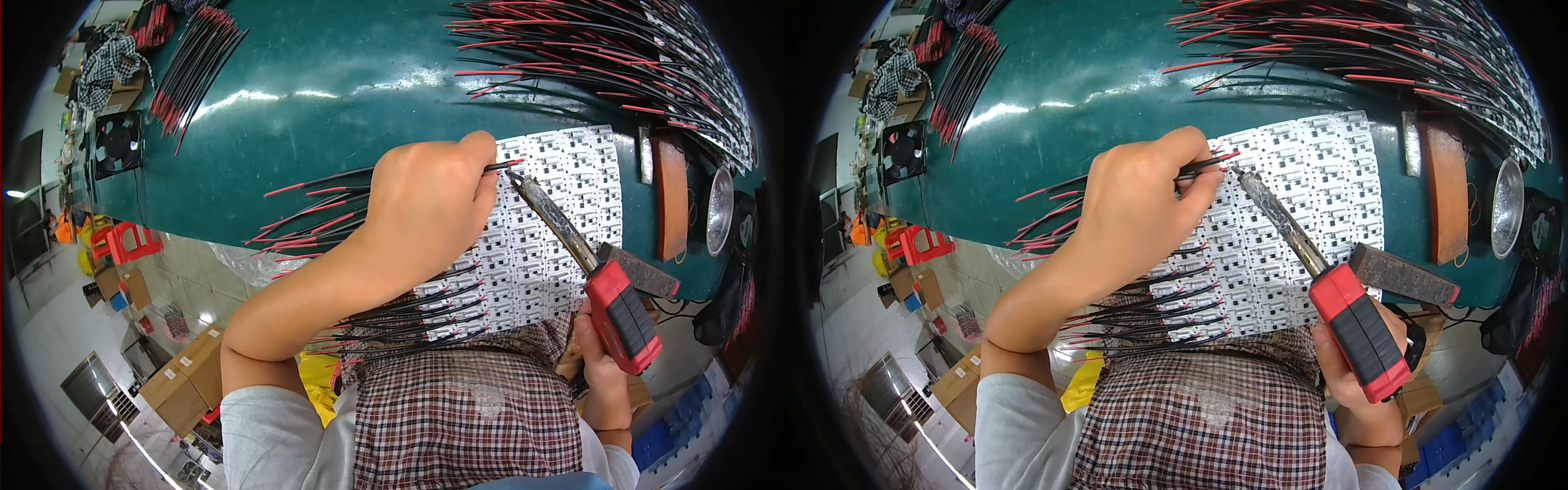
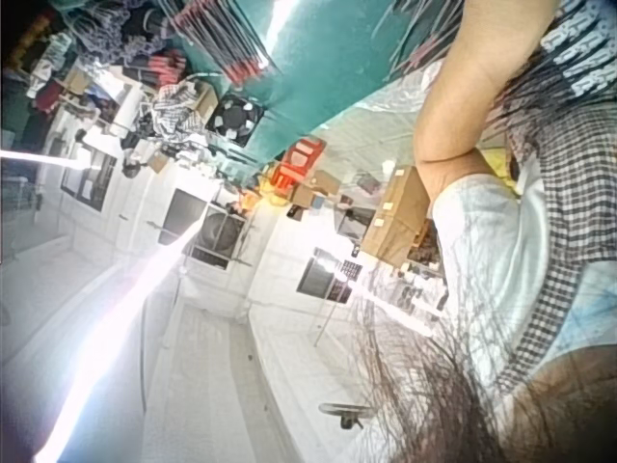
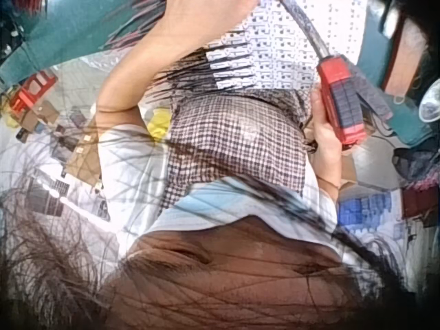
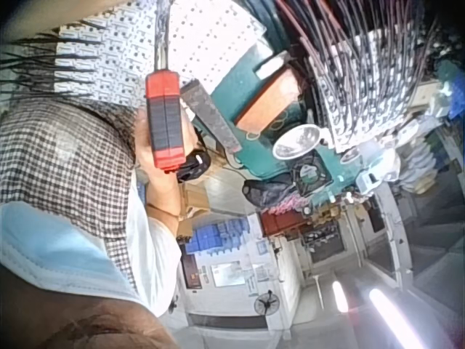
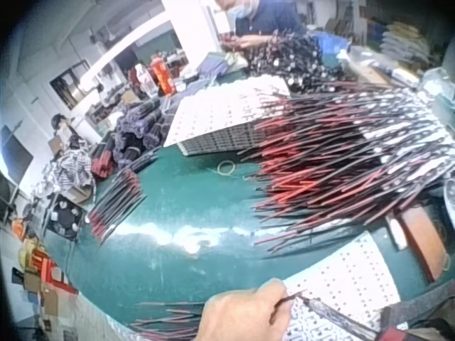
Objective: The person solders multiple black wires onto an array of small LED boards using a soldering iron.
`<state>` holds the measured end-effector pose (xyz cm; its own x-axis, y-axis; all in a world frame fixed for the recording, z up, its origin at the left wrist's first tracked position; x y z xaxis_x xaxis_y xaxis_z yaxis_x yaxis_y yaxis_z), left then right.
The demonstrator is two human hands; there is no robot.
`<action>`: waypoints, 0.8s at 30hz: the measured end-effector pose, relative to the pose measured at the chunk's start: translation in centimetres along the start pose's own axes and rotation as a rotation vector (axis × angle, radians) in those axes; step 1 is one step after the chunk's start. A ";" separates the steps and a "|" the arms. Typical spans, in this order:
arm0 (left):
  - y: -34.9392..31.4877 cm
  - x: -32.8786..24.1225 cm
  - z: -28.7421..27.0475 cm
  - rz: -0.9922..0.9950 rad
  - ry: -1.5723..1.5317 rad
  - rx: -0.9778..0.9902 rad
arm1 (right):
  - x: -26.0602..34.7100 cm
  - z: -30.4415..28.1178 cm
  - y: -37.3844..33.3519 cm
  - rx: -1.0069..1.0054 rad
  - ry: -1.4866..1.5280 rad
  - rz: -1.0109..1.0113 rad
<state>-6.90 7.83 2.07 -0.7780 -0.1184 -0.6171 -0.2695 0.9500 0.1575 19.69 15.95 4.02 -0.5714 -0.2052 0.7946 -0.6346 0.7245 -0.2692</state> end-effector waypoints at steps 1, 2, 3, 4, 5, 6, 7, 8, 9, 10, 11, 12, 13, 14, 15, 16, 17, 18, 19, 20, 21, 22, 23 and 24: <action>-0.1 0.2 0.0 -0.002 -0.031 -0.024 | -0.2 0.0 -0.1 0.020 -0.019 0.019; -0.1 0.3 0.0 -0.003 -0.060 -0.048 | -0.3 0.0 -0.1 0.039 -0.038 0.037; 0.0 0.2 -0.1 -0.003 -0.060 -0.048 | -0.2 0.0 0.1 0.039 -0.038 0.036; 0.0 0.1 -0.1 0.009 -0.030 -0.045 | 0.1 0.2 0.3 0.035 -0.026 0.009; 0.0 -0.1 -0.1 0.021 -0.003 -0.041 | 0.3 0.3 0.5 0.031 -0.015 -0.016; 0.0 -0.2 -0.1 0.021 -0.004 -0.040 | 0.4 0.4 0.6 0.031 -0.016 -0.015; -0.1 -0.3 -0.1 0.033 0.002 -0.043 | 0.5 0.5 0.7 0.023 -0.020 -0.036; 0.0 -0.4 -0.1 0.044 0.009 -0.048 | 0.6 0.6 0.8 0.014 -0.024 -0.059; 0.0 -0.4 -0.1 0.044 0.009 -0.048 | 0.7 0.6 1.0 0.014 -0.024 -0.059; 0.0 -0.4 0.0 0.049 0.016 -0.048 | 0.8 0.6 1.1 0.020 -0.017 -0.060; 0.0 -0.4 0.0 0.054 0.023 -0.049 | 0.9 0.6 1.1 0.025 -0.010 -0.060; 0.0 -0.4 0.0 0.053 0.022 -0.049 | 1.0 0.4 0.9 0.026 -0.010 -0.059; 0.0 -0.3 0.0 0.055 0.023 -0.052 | 0.8 0.2 0.6 0.026 -0.031 -0.002; -0.1 -0.4 0.0 0.055 0.027 -0.056 | 0.6 0.1 0.4 0.028 -0.050 0.054; -0.1 -0.4 -0.1 0.054 0.029 -0.056 | 0.4 0.1 0.2 0.030 -0.048 0.053; -0.1 -0.5 -0.1 0.051 0.036 -0.055 | 0.1 0.0 0.0 0.018 -0.014 0.046; 0.0 -0.4 0.0 0.051 0.040 -0.055 | 0.0 0.0 -0.1 0.003 0.018 0.043; 0.0 -0.4 0.0 0.053 0.038 -0.055 | -0.1 0.0 -0.1 0.002 0.016 0.044; 0.0 -0.4 0.1 0.054 0.038 -0.046 | -0.1 0.0 -0.1 0.006 0.009 0.046; 0.1 -0.3 0.0 0.054 0.040 -0.038 | -0.1 0.0 -0.1 0.012 0.003 0.046; 0.1 -0.2 0.0 0.054 0.041 -0.039 | -0.1 -0.1 0.0 0.012 0.003 0.045; 0.1 0.0 -0.1 0.059 0.028 -0.051 | 0.0 -0.1 0.1 0.030 -0.009 0.037; 0.1 0.1 -0.2 0.064 0.016 -0.063 | 0.1 -0.1 0.2 0.047 -0.021 0.028; 0.2 0.2 -0.2 0.065 0.016 -0.063 | 0.0 -0.1 0.2 0.047 -0.021 0.027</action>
<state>-7.24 7.89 2.14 -0.8040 -0.0624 -0.5914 -0.2532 0.9358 0.2454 19.59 16.13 4.03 -0.5991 -0.1997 0.7754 -0.6420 0.6985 -0.3162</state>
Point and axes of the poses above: each hand's wrist, its own y-axis towards the middle knuckle, its own z-axis out of the palm, x = y × z, the point moved 4 cm from there along y, towards the middle knuckle, and after that the axes turned 13 degrees about z, right-handed, at the moved point
